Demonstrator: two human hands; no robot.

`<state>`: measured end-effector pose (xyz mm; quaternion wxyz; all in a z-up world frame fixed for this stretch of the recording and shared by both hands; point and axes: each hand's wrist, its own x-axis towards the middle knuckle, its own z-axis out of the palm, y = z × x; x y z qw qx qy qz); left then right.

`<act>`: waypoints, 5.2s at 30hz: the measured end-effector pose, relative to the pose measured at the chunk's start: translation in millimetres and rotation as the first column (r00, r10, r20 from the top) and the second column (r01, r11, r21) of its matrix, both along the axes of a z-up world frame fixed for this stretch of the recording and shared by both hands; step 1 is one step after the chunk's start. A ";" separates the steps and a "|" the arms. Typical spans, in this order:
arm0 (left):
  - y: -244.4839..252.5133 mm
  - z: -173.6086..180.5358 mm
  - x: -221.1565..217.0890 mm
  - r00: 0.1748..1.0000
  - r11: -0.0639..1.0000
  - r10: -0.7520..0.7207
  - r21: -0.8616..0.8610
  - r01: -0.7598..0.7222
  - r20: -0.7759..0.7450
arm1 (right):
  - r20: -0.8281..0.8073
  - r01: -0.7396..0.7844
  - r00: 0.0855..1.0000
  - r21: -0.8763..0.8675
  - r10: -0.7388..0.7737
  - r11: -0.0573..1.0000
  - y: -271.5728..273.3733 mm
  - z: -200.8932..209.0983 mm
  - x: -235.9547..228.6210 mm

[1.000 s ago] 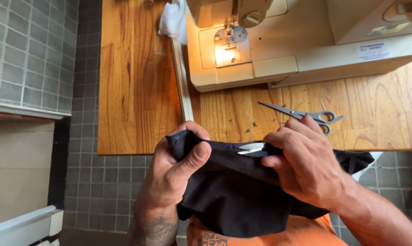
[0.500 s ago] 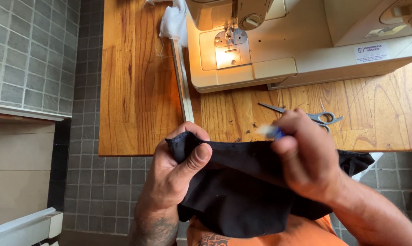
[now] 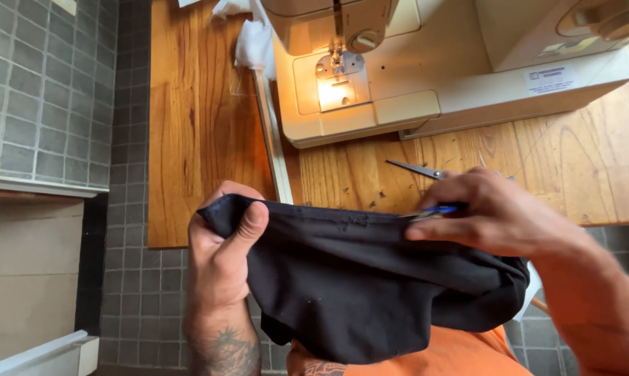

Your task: Using thread snips to carefully remove stitches and separate fabric pieces at a seam.

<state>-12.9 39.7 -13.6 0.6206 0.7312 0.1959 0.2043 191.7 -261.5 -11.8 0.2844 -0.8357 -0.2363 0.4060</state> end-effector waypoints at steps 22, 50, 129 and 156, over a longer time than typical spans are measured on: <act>-11.3 79.0 50.8 0.810 0.307 -0.265 0.751 0.585 -0.523 | -0.163 0.244 0.969 0.753 -0.186 0.611 -109.9 -58.4 11.8; -27.3 -4.6 58.9 0.852 0.866 -0.488 0.020 0.500 -0.190 | 0.373 -0.010 0.864 0.684 -0.338 0.729 -53.9 -41.2 -26.6; -39.5 42.5 25.4 0.944 0.918 -0.323 -0.262 0.297 -0.061 | 0.882 -0.524 0.449 0.388 -0.141 0.758 21.4 -25.9 -43.4; -37.7 47.1 20.9 0.938 0.908 -0.344 -0.273 0.318 -0.051 | 0.913 -0.485 0.379 0.332 -0.148 0.809 10.6 -33.7 -49.5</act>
